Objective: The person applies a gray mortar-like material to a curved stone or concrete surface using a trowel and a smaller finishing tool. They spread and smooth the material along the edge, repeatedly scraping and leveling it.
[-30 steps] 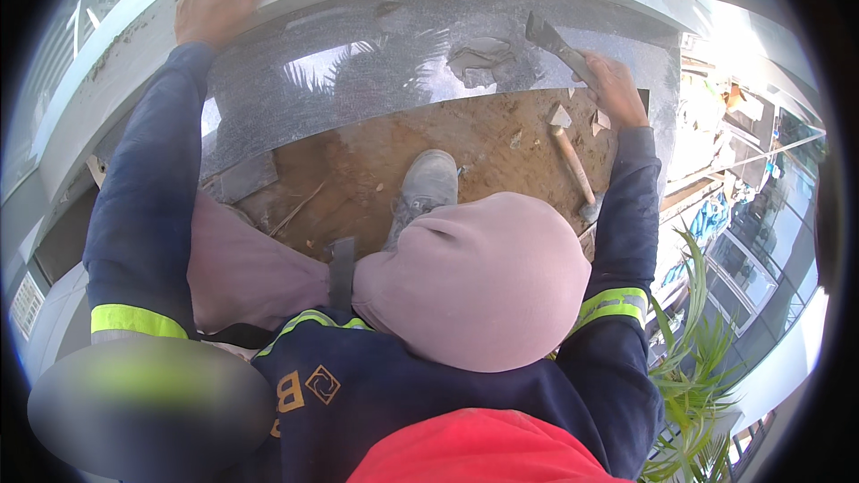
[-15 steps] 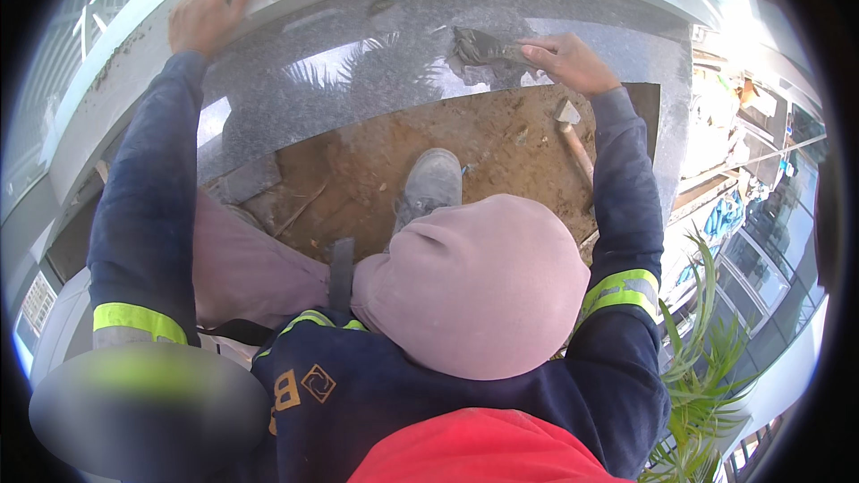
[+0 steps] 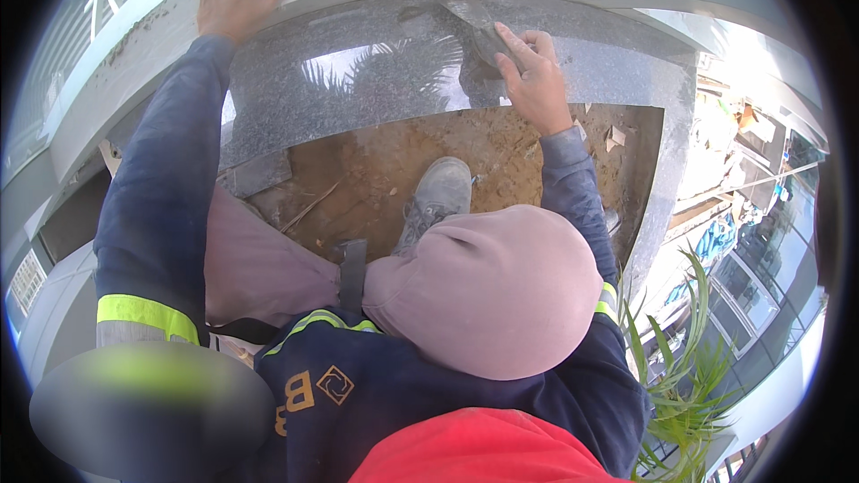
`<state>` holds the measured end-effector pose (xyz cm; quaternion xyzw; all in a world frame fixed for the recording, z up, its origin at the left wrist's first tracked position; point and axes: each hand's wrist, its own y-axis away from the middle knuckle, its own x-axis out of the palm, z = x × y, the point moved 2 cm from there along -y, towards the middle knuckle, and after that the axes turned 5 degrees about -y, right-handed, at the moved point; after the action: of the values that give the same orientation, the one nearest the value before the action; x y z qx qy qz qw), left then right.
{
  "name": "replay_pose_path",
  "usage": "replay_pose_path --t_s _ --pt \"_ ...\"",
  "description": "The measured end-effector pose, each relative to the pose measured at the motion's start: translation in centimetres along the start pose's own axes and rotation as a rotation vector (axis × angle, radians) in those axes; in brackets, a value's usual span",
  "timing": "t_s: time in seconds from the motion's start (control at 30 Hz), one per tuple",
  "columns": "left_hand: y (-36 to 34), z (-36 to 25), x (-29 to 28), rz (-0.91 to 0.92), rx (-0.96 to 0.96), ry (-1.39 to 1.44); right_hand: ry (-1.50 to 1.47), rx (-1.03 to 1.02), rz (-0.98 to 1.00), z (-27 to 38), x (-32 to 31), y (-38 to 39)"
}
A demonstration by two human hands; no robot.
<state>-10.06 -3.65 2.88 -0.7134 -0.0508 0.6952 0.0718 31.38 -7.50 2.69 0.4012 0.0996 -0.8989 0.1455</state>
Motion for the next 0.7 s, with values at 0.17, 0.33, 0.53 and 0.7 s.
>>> replay_pose_path --t_s 0.17,0.33,0.53,0.7 --pt "0.1 -0.2 -0.1 -0.075 0.036 0.032 0.127 0.023 -0.046 -0.3 3.6 -0.1" --pt "-0.3 -0.4 0.1 -0.066 0.06 0.05 0.167 0.023 -0.024 -0.3 5.7 0.5" --pt "0.2 1.0 1.6 -0.008 0.069 -0.141 0.181 0.122 0.192 2.6 3.3 -1.6" --pt "0.0 0.1 0.5 -0.094 0.109 -0.035 0.149 0.142 0.109 1.4 0.6 -0.9"
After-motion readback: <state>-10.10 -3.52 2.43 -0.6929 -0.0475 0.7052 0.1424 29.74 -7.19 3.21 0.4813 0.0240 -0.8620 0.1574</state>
